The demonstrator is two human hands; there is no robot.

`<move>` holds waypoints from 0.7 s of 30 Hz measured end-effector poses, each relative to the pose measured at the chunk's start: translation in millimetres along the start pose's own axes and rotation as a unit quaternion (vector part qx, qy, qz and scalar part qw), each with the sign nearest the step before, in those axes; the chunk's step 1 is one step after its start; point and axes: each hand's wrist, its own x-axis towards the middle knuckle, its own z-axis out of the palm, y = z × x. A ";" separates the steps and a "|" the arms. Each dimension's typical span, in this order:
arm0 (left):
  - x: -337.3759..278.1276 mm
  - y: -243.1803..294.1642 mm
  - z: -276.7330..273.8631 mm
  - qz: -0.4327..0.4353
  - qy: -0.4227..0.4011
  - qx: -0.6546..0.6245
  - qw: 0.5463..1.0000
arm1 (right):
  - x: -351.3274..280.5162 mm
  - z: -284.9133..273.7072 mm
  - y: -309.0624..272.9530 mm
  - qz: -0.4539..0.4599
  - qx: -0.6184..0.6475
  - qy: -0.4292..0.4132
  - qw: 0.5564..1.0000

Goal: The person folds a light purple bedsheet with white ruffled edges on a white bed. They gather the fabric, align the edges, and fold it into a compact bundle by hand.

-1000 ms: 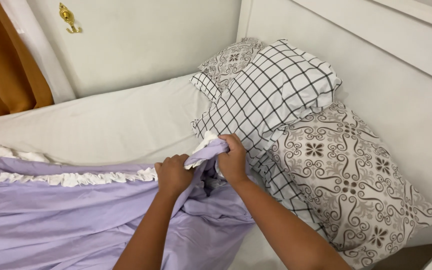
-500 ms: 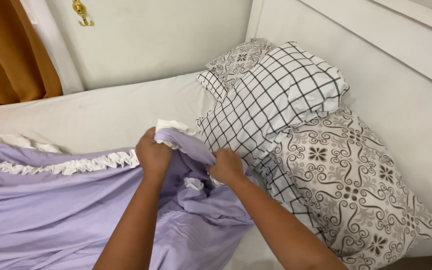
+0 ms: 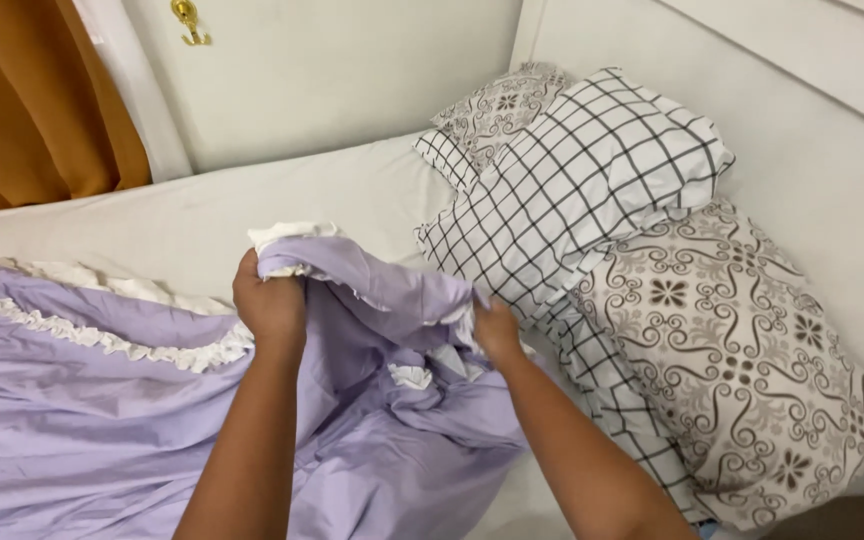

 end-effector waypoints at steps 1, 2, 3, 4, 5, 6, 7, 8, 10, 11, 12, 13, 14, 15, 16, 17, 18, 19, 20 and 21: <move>0.5 2.2 -3.7 -0.003 -0.002 0.002 1.000 | -3.9 -8.0 -16.5 0.004 0.000 0.000 1.000; 3.5 5.7 -6.0 -0.017 0.001 0.025 1.000 | -5.0 -16.3 -35.8 -0.014 0.140 0.007 0.990; 6.3 9.5 -8.3 -0.031 0.003 0.048 0.998 | -6.2 -25.0 -55.2 -0.032 0.278 0.014 0.960; 11.6 0.1 -11.2 -0.030 0.001 0.047 0.998 | -20.2 -40.1 -83.9 -0.032 0.279 0.017 0.960; 16.9 -9.1 -13.9 -0.023 -0.003 0.047 0.999 | -34.4 -55.2 -112.6 -0.043 0.356 0.029 0.933; 21.3 -18.8 -16.6 -0.017 -0.007 0.047 0.999 | -49.3 -70.6 -140.6 -0.054 0.430 0.041 0.900; 24.5 -37.0 -17.1 -0.017 -0.010 0.045 0.999 | -55.7 -74.0 -150.3 -0.054 0.430 0.044 0.900; 27.5 -55.3 -16.9 0.006 -0.019 0.068 0.998 | -61.7 -77.8 -160.1 -0.095 0.484 0.050 0.868; 25.0 -67.2 -13.0 0.028 -0.030 0.088 0.995 | -78.1 -83.6 -178.4 -0.137 0.535 0.057 0.832; 19.5 -60.7 -9.5 0.000 -0.053 0.135 0.989 | -88.5 -85.6 -186.9 -0.148 0.522 0.050 0.838; 13.8 -54.3 -6.5 -0.029 -0.076 0.183 0.980 | -99.0 -87.3 -195.1 -0.158 0.510 0.043 0.844; 8.3 -63.1 -2.0 -0.029 -0.078 0.182 0.980 | -98.1 -81.3 -188.8 -0.158 0.510 0.045 0.844; 2.5 -71.9 1.8 0.015 -0.148 0.247 0.958 | -97.8 -74.9 -182.2 -0.145 0.472 0.049 0.868; -3.5 -80.8 5.5 0.058 -0.215 0.309 0.925 | -97.7 -68.5 -175.4 -0.132 0.433 0.051 0.890; -19.1 -58.2 6.6 0.059 -0.218 0.309 0.924 | -108.9 -69.1 -179.7 -0.131 0.433 0.054 0.890; -34.8 -35.7 7.8 0.126 -0.249 0.275 0.920 | -120.1 -69.8 -184.0 -0.134 0.417 0.024 0.899; -50.7 -13.3 9.2 0.192 -0.279 0.239 0.910 | -130.9 -70.8 -188.3 -0.136 0.400 -0.006 0.906; -56.8 -1.5 9.0 0.192 -0.281 0.239 0.910 | -132.2 -66.6 -183.5 -0.135 0.400 -0.004 0.906; -62.8 10.2 8.7 0.160 -0.337 0.243 0.895 | -133.6 -62.2 -178.8 -0.174 0.347 -0.010 0.921; -69.0 21.9 8.5 0.127 -0.391 0.247 0.877 | -135.0 -58.0 -174.0 -0.212 0.292 -0.015 0.932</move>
